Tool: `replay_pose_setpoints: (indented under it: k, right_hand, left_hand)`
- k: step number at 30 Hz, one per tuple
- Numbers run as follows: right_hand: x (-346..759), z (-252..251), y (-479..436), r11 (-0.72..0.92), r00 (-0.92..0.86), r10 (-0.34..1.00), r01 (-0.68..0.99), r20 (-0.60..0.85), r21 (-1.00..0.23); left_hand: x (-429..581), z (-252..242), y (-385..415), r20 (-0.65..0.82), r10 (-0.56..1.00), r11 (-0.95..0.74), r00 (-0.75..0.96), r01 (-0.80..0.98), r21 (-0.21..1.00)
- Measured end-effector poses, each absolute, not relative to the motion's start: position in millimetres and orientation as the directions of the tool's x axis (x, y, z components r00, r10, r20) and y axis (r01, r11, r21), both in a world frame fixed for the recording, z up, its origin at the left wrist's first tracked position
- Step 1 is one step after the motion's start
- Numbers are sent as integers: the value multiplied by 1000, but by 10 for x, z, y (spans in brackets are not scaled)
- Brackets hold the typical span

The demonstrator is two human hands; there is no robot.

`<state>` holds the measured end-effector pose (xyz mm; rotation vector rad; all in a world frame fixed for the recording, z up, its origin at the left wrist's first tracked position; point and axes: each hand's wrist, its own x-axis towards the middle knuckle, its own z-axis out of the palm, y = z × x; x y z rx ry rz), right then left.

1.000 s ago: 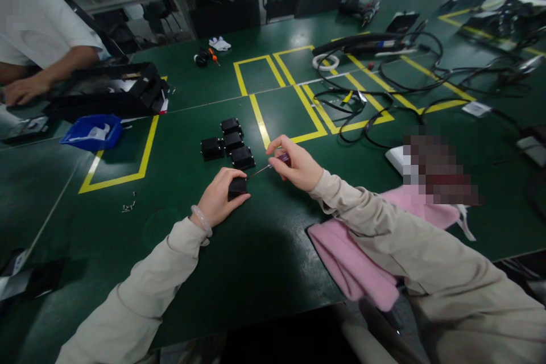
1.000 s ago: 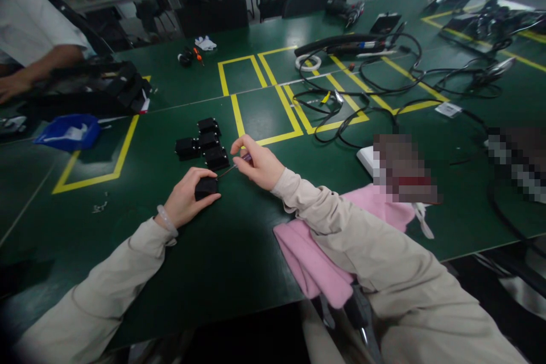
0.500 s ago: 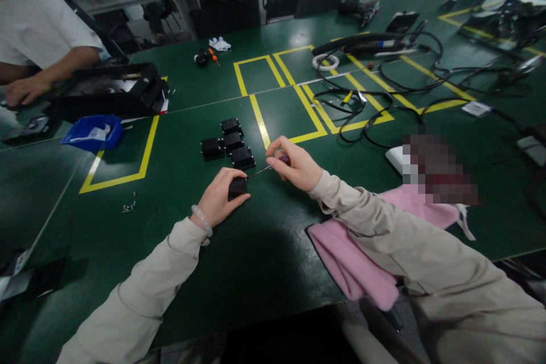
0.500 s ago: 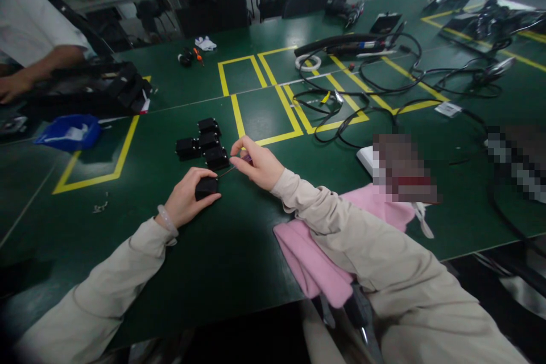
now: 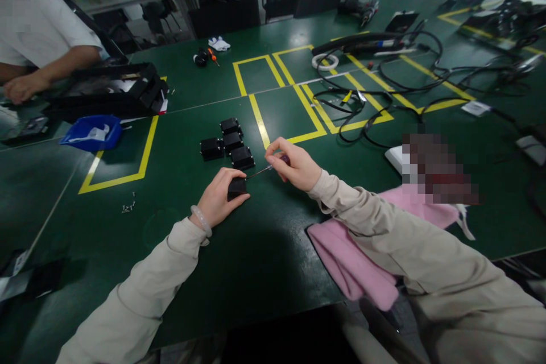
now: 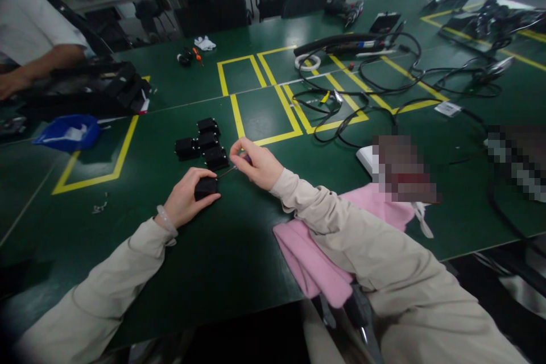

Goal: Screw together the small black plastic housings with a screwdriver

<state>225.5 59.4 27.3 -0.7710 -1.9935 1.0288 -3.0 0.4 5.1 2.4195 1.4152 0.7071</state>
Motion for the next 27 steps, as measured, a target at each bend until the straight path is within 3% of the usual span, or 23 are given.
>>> replay_pose_setpoints:
  k: [4, 10, 15, 21, 27]
  right_hand:
    - [2255, 290, 590, 558, -529, 748, 177, 400, -810]
    - [2255, 276, 594, 485, -536, 778, 183, 327, -855]
    - [2257, 246, 622, 537, -510, 768, 186, 386, -823]
    - [2259, 268, 611, 472, -531, 790, 208, 306, -857]
    - [2263, 283, 607, 551, -523, 763, 216, 381, -806]
  left_hand:
    - [-31, 47, 4, 283, 870, -493, 404, 746, 447]
    - [-26, 50, 3, 285, 866, -500, 411, 742, 447]
    - [-27, 53, 2, 285, 866, -499, 411, 743, 446]
    - [-27, 56, 2, 282, 866, -499, 412, 744, 445]
    - [-27, 55, 2, 283, 870, -492, 404, 746, 449]
